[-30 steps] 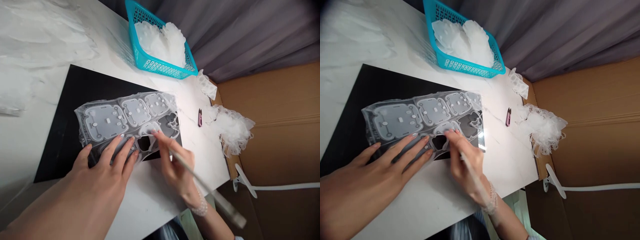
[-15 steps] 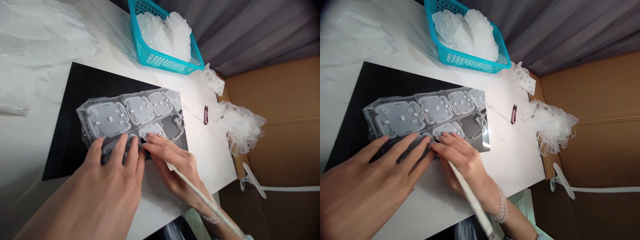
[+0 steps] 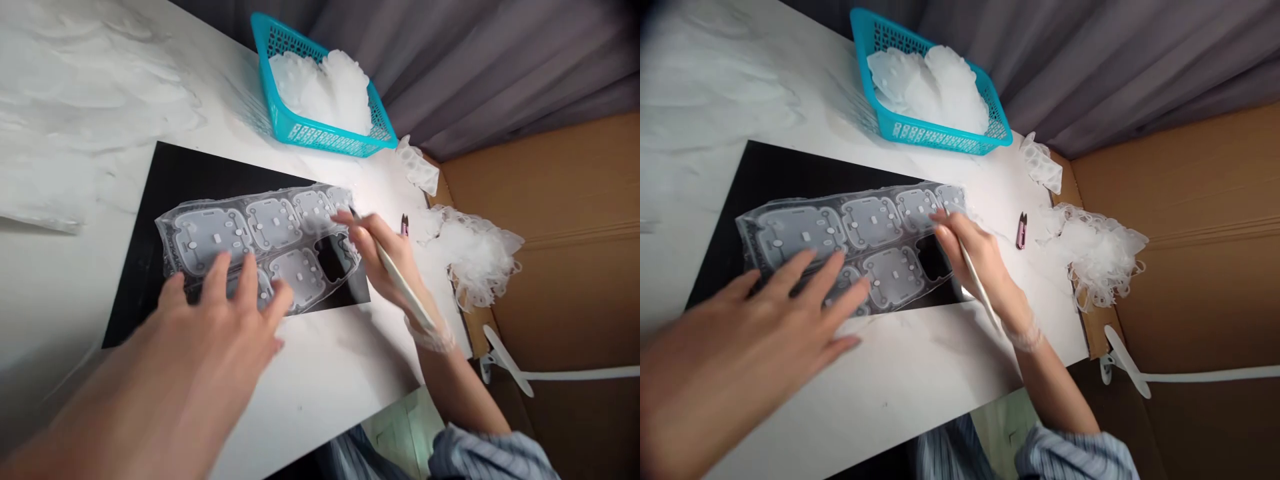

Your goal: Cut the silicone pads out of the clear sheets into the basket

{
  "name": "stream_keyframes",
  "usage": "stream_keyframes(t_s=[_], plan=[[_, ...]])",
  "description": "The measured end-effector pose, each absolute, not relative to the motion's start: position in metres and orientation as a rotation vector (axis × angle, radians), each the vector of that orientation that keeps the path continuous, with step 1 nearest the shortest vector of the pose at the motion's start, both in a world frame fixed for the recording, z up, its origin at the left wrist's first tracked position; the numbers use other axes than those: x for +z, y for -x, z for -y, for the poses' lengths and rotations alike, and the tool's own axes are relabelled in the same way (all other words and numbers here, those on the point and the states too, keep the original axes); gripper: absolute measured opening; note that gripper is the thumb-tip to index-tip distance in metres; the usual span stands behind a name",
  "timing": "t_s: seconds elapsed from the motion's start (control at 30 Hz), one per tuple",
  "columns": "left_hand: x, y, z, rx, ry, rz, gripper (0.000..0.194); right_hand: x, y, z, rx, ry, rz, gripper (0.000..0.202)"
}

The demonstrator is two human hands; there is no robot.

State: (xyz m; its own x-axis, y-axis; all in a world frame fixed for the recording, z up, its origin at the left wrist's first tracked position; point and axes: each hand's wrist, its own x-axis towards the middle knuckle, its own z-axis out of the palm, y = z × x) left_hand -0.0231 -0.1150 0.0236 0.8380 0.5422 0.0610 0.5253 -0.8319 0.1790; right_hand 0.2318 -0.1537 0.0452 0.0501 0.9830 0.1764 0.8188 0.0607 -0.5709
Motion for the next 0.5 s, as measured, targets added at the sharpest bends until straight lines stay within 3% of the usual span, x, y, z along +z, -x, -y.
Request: stream_keyframes(t_s=[0.17, 0.3, 0.5], plan=[[0.056, 0.009, 0.06, -0.343, -3.073, -1.151, 0.037, 0.029, -0.26, 0.073, 0.468, 1.618, 2.179, 0.019], [0.054, 0.011, 0.034, -0.32, -3.05, -1.142, 0.037, 0.017, -0.264, 0.047, 0.418, 1.563, 2.287, 0.022], [0.028, 0.014, -0.021, -0.073, -2.561, -0.89, 0.035, 0.017, -0.268, 0.054, 0.49, 1.609, 2.21, 0.021]])
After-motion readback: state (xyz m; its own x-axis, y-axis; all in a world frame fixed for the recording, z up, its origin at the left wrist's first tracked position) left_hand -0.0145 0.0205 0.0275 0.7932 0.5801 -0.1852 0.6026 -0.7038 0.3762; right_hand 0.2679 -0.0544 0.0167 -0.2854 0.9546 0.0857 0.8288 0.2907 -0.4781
